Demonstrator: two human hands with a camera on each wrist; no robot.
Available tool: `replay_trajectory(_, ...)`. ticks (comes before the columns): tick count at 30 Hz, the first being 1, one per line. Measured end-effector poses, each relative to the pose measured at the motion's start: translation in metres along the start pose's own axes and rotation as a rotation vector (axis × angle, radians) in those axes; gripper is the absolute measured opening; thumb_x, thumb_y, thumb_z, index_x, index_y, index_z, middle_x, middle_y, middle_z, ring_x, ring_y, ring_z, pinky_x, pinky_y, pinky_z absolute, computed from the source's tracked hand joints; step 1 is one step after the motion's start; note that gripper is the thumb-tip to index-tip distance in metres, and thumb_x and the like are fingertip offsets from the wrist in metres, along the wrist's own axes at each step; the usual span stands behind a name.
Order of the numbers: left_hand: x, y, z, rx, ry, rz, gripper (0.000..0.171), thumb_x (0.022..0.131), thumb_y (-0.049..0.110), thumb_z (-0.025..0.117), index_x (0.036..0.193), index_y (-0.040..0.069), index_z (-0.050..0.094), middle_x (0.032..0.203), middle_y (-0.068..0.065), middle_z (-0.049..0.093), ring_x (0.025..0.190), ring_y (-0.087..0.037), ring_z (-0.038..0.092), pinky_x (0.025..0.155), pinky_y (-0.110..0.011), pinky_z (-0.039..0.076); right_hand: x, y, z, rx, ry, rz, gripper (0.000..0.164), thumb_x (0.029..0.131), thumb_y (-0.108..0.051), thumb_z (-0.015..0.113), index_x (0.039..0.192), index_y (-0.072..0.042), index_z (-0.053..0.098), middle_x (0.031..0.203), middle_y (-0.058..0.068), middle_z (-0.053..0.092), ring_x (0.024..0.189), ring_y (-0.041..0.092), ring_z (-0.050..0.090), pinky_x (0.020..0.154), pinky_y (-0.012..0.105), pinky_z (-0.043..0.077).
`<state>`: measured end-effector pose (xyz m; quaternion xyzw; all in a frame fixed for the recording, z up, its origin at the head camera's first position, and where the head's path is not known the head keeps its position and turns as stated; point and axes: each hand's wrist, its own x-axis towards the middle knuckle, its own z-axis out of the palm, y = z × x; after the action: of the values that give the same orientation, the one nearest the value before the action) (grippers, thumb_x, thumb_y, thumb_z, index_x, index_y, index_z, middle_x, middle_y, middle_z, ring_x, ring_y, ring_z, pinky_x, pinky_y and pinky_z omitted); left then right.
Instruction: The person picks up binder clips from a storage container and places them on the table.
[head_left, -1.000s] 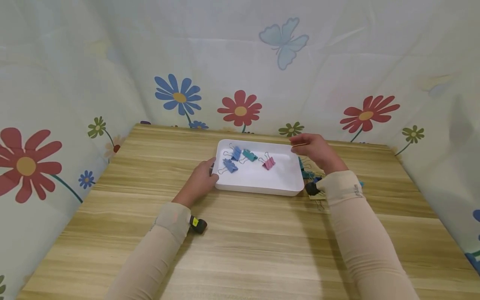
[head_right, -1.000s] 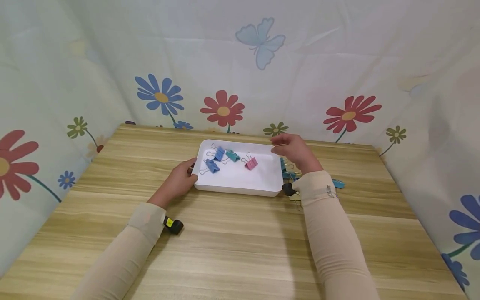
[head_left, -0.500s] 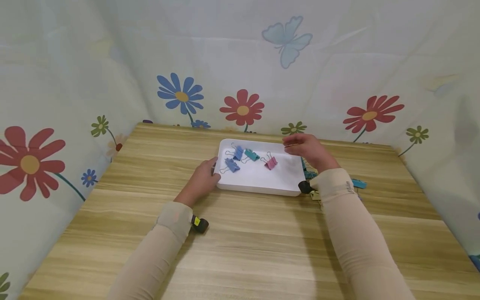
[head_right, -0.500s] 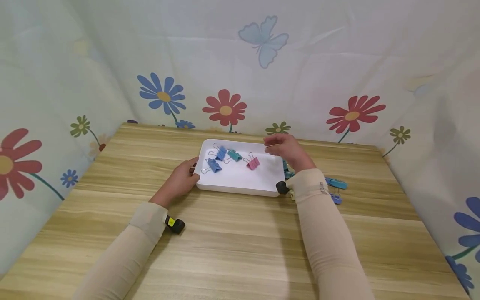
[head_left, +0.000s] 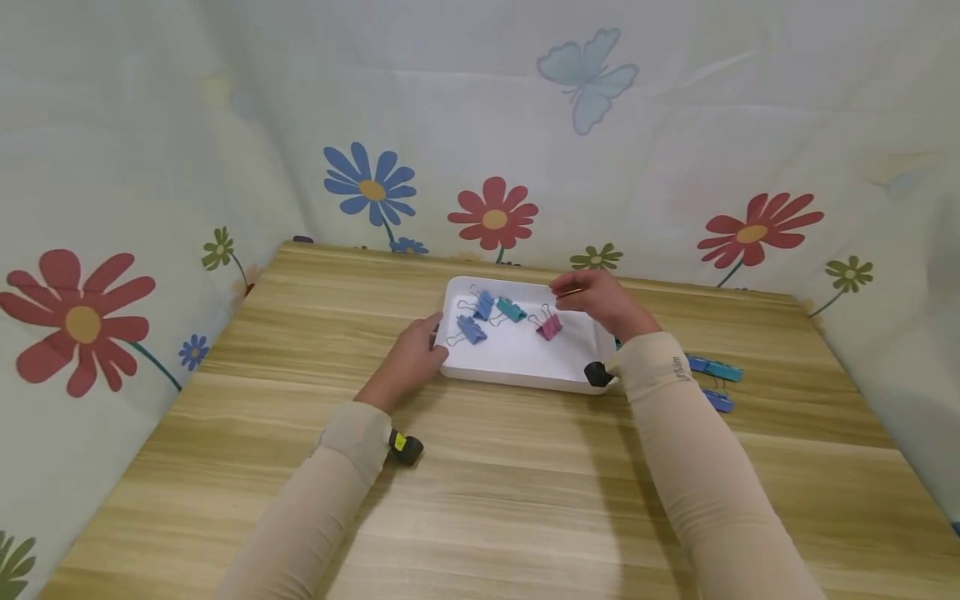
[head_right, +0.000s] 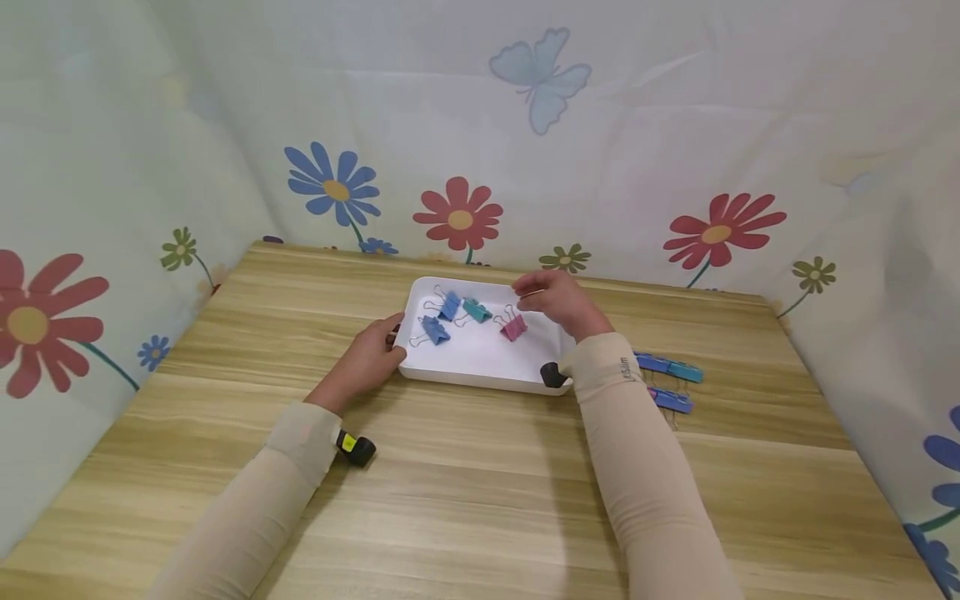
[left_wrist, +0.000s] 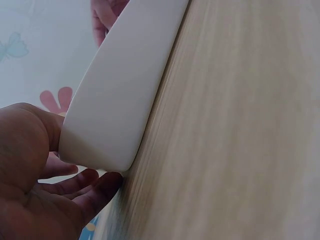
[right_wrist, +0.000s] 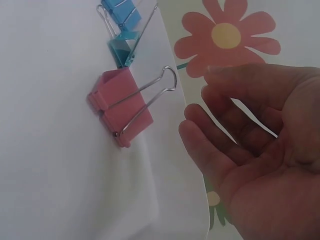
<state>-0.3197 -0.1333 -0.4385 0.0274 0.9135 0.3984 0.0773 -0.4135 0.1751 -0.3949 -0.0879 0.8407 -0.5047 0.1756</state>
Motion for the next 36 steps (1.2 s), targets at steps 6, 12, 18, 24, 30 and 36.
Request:
replay_trajectory(6,-0.002,0.003,-0.001,-0.001,0.006,0.017,0.066,0.09,0.014,0.049,0.152,0.003,0.028,0.145,-0.019,0.043,0.128,-0.027,0.046,0.115,-0.045,0.034,0.006,-0.001,0.005,-0.029,-0.002,0.018,0.039,0.09,-0.004,0.063,0.129,-0.003,0.058,0.134,0.017,0.056,0.119,0.029,0.053,0.111,0.049,0.039)
replay_trajectory(12,-0.003,0.004,0.0,0.002,0.005,0.017,0.066,0.09,0.014,0.049,0.152,0.003,0.028,0.145,-0.019,0.043,0.128,-0.027,0.047,0.115,-0.045,0.035,0.011,0.002,0.01,-0.049,-0.011,0.049,0.039,0.089,-0.006,0.065,0.128,-0.006,0.06,0.133,0.015,0.056,0.117,0.028,0.052,0.11,0.049,0.039)
replay_trajectory(18,-0.002,0.003,0.0,-0.003,0.0,0.012,0.066,0.091,0.014,0.049,0.152,0.004,0.027,0.145,-0.019,0.043,0.126,-0.027,0.048,0.113,-0.044,0.037,0.012,0.001,0.014,-0.079,-0.025,0.051,0.036,0.089,-0.004,0.064,0.125,-0.004,0.061,0.128,0.017,0.058,0.113,0.029,0.053,0.108,0.047,0.041)
replay_trajectory(24,-0.002,0.003,-0.001,-0.01,-0.007,0.005,0.066,0.091,0.014,0.049,0.153,0.005,0.027,0.146,-0.018,0.042,0.123,-0.026,0.049,0.112,-0.043,0.039,0.012,-0.004,0.02,-0.2,-0.009,0.061,0.031,0.09,-0.006,0.063,0.121,-0.007,0.065,0.121,0.013,0.062,0.11,0.029,0.054,0.104,0.046,0.045)
replay_trajectory(30,-0.002,0.004,-0.002,-0.01,-0.002,-0.002,0.066,0.091,0.014,0.049,0.152,0.005,0.027,0.146,-0.018,0.042,0.122,-0.026,0.049,0.112,-0.043,0.039,0.012,-0.009,0.023,-0.325,-0.022,0.056,0.026,0.089,-0.007,0.065,0.115,-0.008,0.068,0.114,0.01,0.065,0.101,0.028,0.057,0.096,0.042,0.051)
replay_trajectory(36,-0.003,0.003,-0.002,-0.004,0.002,0.008,0.066,0.09,0.014,0.049,0.152,0.004,0.027,0.146,-0.019,0.042,0.123,-0.026,0.049,0.112,-0.043,0.038,0.011,-0.015,0.025,-0.419,-0.069,0.04,0.023,0.089,-0.007,0.066,0.112,-0.008,0.07,0.11,0.01,0.067,0.098,0.028,0.057,0.095,0.042,0.051)
